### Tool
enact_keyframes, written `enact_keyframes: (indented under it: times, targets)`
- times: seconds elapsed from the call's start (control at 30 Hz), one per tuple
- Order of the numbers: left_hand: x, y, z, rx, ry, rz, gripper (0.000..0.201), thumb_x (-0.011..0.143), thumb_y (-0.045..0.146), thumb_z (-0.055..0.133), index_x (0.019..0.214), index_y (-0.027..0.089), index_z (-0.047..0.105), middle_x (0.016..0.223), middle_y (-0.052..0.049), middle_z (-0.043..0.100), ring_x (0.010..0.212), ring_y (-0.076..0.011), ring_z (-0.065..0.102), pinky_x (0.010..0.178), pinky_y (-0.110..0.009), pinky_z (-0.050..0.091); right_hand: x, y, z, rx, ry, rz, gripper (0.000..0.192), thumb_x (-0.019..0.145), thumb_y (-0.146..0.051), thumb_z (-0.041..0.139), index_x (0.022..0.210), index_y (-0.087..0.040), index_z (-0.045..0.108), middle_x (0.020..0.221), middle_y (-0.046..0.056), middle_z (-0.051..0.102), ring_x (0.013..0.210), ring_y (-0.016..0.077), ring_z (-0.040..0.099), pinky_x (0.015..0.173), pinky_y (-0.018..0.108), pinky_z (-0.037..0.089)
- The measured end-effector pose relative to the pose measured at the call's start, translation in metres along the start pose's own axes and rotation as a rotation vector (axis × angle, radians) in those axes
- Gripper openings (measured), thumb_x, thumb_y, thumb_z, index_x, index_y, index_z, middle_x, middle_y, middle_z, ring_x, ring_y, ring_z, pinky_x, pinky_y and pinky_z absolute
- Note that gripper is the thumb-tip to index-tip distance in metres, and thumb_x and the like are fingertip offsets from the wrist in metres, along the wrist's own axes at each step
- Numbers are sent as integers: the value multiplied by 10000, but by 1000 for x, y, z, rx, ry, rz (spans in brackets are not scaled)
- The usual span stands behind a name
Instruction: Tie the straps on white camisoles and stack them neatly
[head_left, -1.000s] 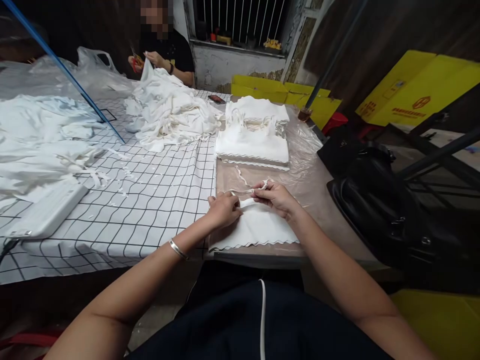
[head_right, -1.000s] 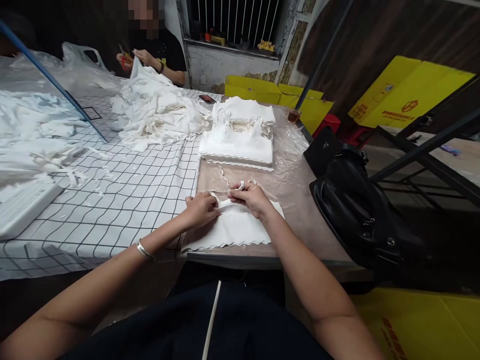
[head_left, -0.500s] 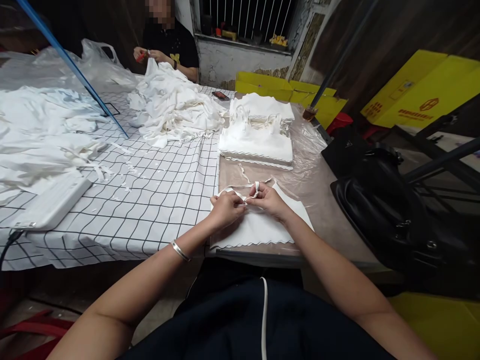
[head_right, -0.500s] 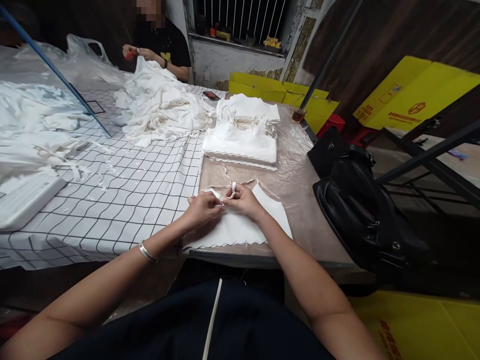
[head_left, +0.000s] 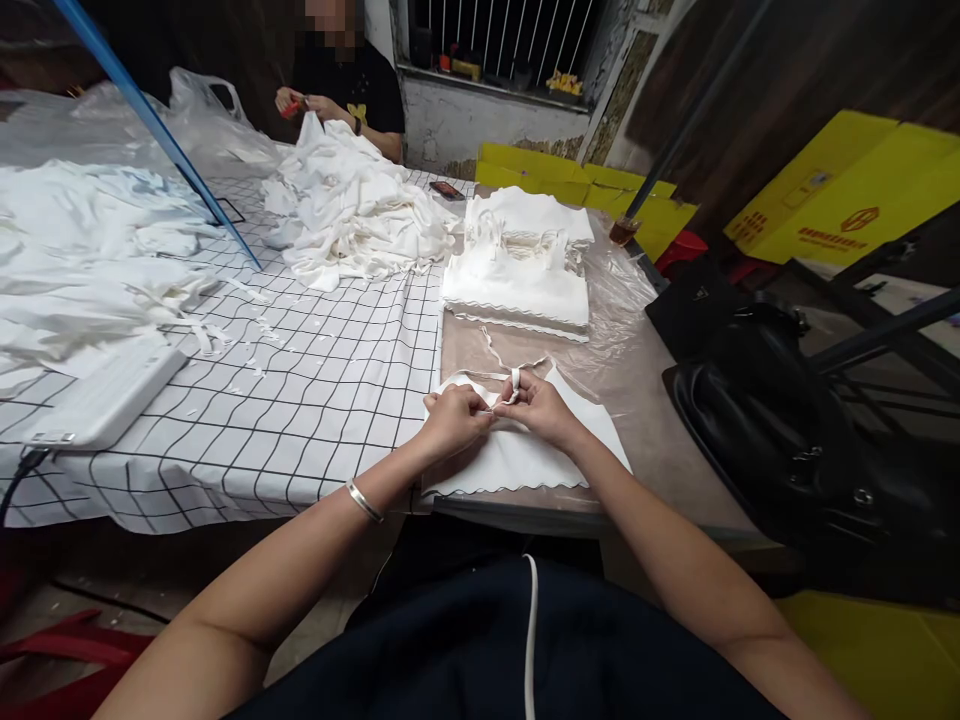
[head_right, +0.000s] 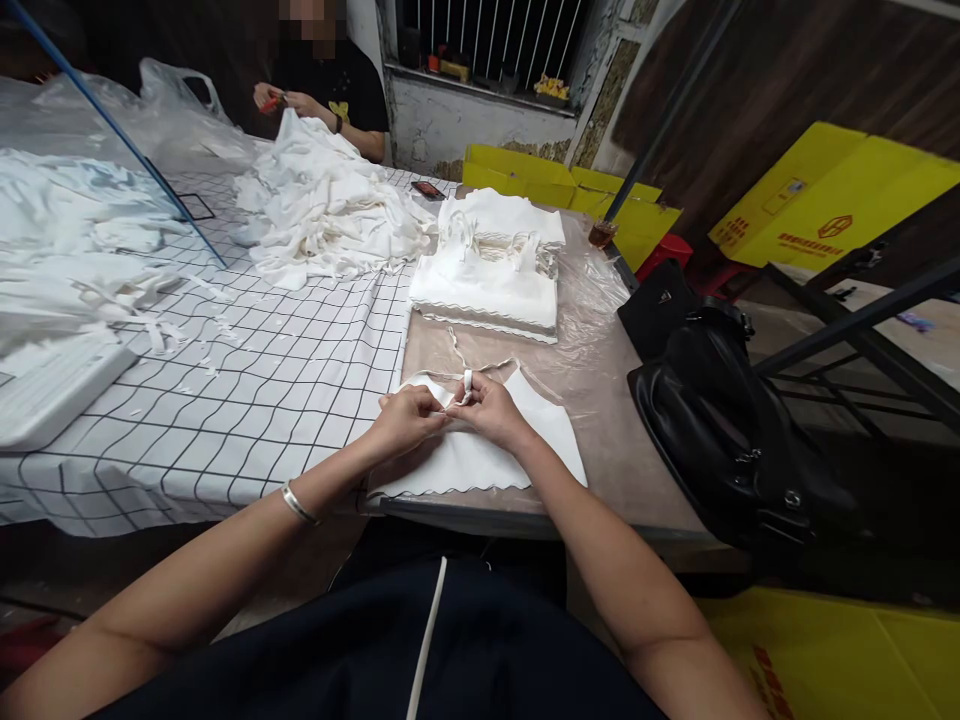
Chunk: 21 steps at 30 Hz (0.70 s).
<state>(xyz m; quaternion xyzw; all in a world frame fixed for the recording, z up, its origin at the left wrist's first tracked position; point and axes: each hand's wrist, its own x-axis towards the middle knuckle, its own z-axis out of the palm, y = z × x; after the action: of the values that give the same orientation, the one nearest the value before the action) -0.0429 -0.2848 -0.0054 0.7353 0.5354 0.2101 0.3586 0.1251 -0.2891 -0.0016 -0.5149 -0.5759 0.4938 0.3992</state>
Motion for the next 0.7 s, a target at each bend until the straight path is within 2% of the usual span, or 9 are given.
enact_keyframes:
  times: [0.1, 0.23, 0.3, 0.4, 0.47, 0.53, 0.63, 0.7]
  targets:
    - [0, 0, 1, -10, 10, 9, 116, 790, 243, 636, 722, 171, 696, 861, -44, 675, 906, -212, 579, 832, -356, 383, 1, 0, -4, -102, -5, -30, 301, 571, -300, 795, 710, -206, 546, 694, -32, 587, 679, 138, 552, 663, 280, 450]
    - [-2, 1, 1, 94, 22, 32, 123, 826, 248, 612, 778, 179, 703, 915, -58, 680, 982, -242, 579, 923, -429, 362, 2, 0, -7, -181, -32, -10, 188, 585, -232, 750, 682, -192, 594, 687, -34, 586, 648, 121, 514, 648, 274, 415]
    - [-10, -1, 2, 252, 89, 117, 156, 842, 227, 590, 933, 192, 712, 1074, -89, 673, 1096, -276, 555, 1012, -498, 306, 5, -3, -8, -59, -58, 79, 190, 576, -239, 761, 703, -182, 632, 685, -30, 601, 651, 121, 527, 659, 275, 424]
    - [-34, -10, 4, 488, 176, 356, 436, 865, 304, 601, 1283, 182, 589, 1405, -148, 519, 1331, -324, 410, 1143, -547, 142, 19, -13, -11, 224, -108, 229, 216, 593, -240, 784, 760, -172, 666, 726, -5, 649, 713, 135, 583, 712, 280, 458]
    - [-53, -22, 9, 574, 106, 515, 584, 892, 457, 570, 1398, 176, 493, 1513, -148, 408, 1414, -333, 311, 1172, -534, 112, 37, -24, -14, 373, -148, 308, 194, 643, -222, 785, 792, -166, 672, 768, 16, 675, 747, 141, 605, 745, 288, 481]
    - [-69, -36, 13, 624, -9, 598, 652, 908, 582, 486, 1441, 206, 448, 1542, -120, 376, 1436, -335, 284, 1173, -529, 143, 64, -35, -16, 457, -164, 359, 127, 719, -193, 755, 808, -154, 672, 786, 35, 688, 760, 142, 615, 765, 296, 502]
    - [-82, -52, 18, 666, -103, 598, 677, 922, 642, 387, 1485, 266, 382, 1551, -81, 368, 1439, -333, 287, 1171, -549, 146, 107, -49, -11, 447, -150, 442, 33, 804, -143, 690, 823, -135, 664, 768, 51, 689, 739, 139, 621, 765, 300, 527]
    - [-85, -57, 18, 687, -115, 593, 686, 925, 650, 362, 1504, 283, 343, 1559, -71, 354, 1445, -338, 274, 1172, -564, 135, 130, -54, -2, 342, -129, 496, 7, 835, -129, 655, 833, -132, 649, 733, 47, 678, 700, 128, 615, 743, 295, 541]
